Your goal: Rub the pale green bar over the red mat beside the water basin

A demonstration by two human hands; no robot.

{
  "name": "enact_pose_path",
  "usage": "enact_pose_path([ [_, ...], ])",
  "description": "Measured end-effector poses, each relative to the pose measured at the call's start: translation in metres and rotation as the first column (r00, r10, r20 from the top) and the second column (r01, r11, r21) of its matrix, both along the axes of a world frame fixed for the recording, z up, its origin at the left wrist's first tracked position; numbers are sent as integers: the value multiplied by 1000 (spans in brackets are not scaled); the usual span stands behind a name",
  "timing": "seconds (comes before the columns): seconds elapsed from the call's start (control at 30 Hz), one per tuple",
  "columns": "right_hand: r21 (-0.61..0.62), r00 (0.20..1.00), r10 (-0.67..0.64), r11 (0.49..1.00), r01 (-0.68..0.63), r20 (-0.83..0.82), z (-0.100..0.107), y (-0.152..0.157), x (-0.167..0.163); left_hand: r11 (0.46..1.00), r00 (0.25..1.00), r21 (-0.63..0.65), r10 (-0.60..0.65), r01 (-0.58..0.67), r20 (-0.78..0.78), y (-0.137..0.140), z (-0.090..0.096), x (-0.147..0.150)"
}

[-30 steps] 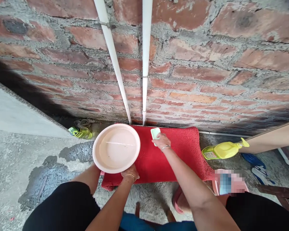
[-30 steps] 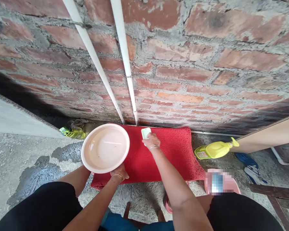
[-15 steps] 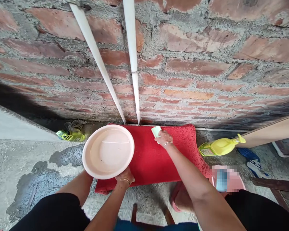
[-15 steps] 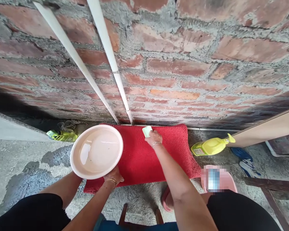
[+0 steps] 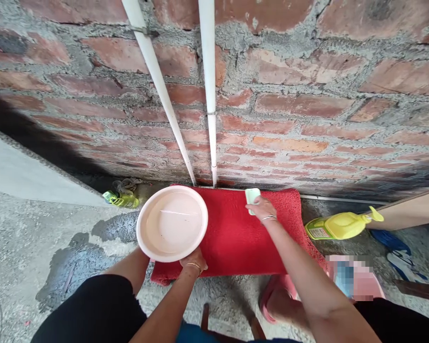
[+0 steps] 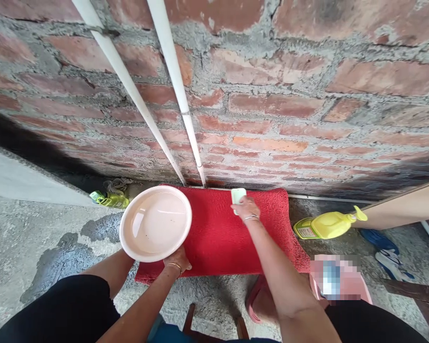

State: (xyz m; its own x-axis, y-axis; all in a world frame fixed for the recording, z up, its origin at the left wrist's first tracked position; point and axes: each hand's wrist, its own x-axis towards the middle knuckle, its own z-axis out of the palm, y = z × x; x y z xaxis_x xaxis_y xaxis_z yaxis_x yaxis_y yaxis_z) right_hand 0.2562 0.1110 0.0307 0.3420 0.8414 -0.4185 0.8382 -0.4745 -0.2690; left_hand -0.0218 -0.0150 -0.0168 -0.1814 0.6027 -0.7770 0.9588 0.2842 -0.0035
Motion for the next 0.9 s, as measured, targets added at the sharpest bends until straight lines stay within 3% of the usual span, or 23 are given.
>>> enact_pose_path([
  [0.1,25,988,129,992,-127,-84,-7,17,-84,998,995,29,-47,50,-86,-1,-2,0],
  [0.2,14,971,220,976,-219,-99,-14,29,-142,998,996,30,-52,54,-67,-2,-2,-1],
  [0.27,25,950,297,955,-296,-93,-19,34,-161,998,997,34,-49,51,-55,-2,0,-1],
  [0.37,55,918,389,921,-386,-74,-22,37,-163,997,997,41,-61,63,-55,-1,4,0],
  [0.5,17,940,340,940,-340,-14,-22,39,-118,994,994,57,-88,92,-66,-1,5,1],
  [0.7,-53,991,100,994,-96,85,-17,34,12,990,990,96,-92,103,-108,-3,-7,-1],
  [0.9,-127,973,-137,979,162,187,-7,8,120,989,985,61,-130,137,-115,-2,-9,0],
])
